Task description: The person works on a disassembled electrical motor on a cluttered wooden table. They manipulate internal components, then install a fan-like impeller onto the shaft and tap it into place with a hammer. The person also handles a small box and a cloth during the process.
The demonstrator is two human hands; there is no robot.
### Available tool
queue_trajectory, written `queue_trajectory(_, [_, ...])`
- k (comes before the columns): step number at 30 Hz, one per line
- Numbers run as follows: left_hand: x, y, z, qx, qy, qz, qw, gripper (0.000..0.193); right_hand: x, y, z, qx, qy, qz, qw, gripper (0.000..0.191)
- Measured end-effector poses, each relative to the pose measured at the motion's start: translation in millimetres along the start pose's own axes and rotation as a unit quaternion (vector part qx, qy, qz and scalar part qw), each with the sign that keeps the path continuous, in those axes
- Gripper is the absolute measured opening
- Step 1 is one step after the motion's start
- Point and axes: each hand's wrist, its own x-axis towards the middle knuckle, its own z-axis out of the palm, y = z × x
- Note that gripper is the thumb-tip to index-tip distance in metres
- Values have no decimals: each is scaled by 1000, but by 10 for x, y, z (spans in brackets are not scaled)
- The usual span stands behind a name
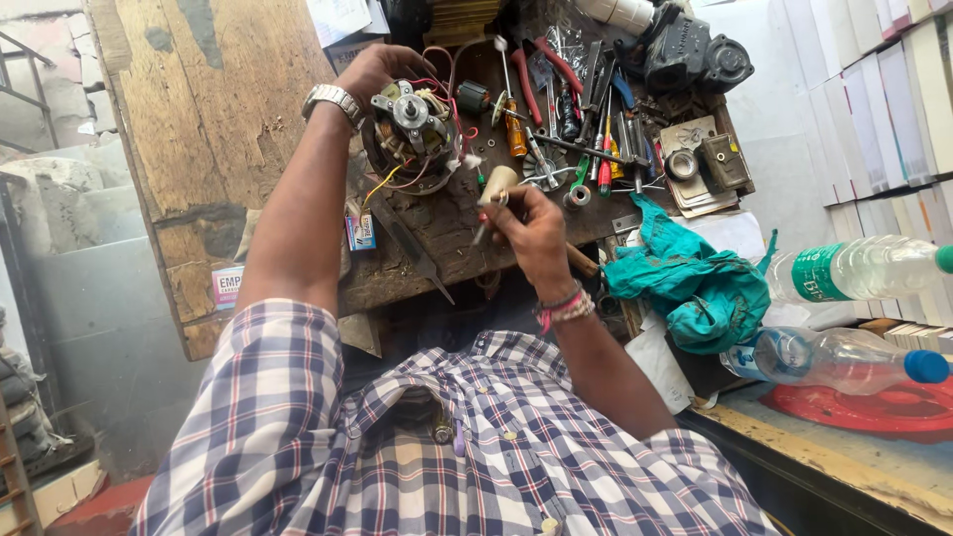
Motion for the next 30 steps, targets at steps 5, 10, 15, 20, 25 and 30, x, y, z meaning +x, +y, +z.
queue_trajectory(5, [-389,-81,-81,219,387,113,889,17,-15,200,32,-41,12,-13,999,17])
queue_trajectory(10, [-1128,135,573,322,412,259,812,6,-161,351,63,-5,44,3,999,15])
queue_trajectory(15, [-1497,331,1169,512,296,156,791,38,177,175,146,-18,-30,-14,999,19])
queue_trajectory(20, [-1449,243,1168,533,319,157,768,27,712,-326,284,295,-30,6,955,20])
queue_trajectory(25, [-1468,-1,1141,448,353,181,801,8,935,-862,366,238,-141,-127,953,20])
queue_trajectory(30, [-1190,-118,644,174,438,182,863,13,1315,-1125,630,111,-182,-258,942,19])
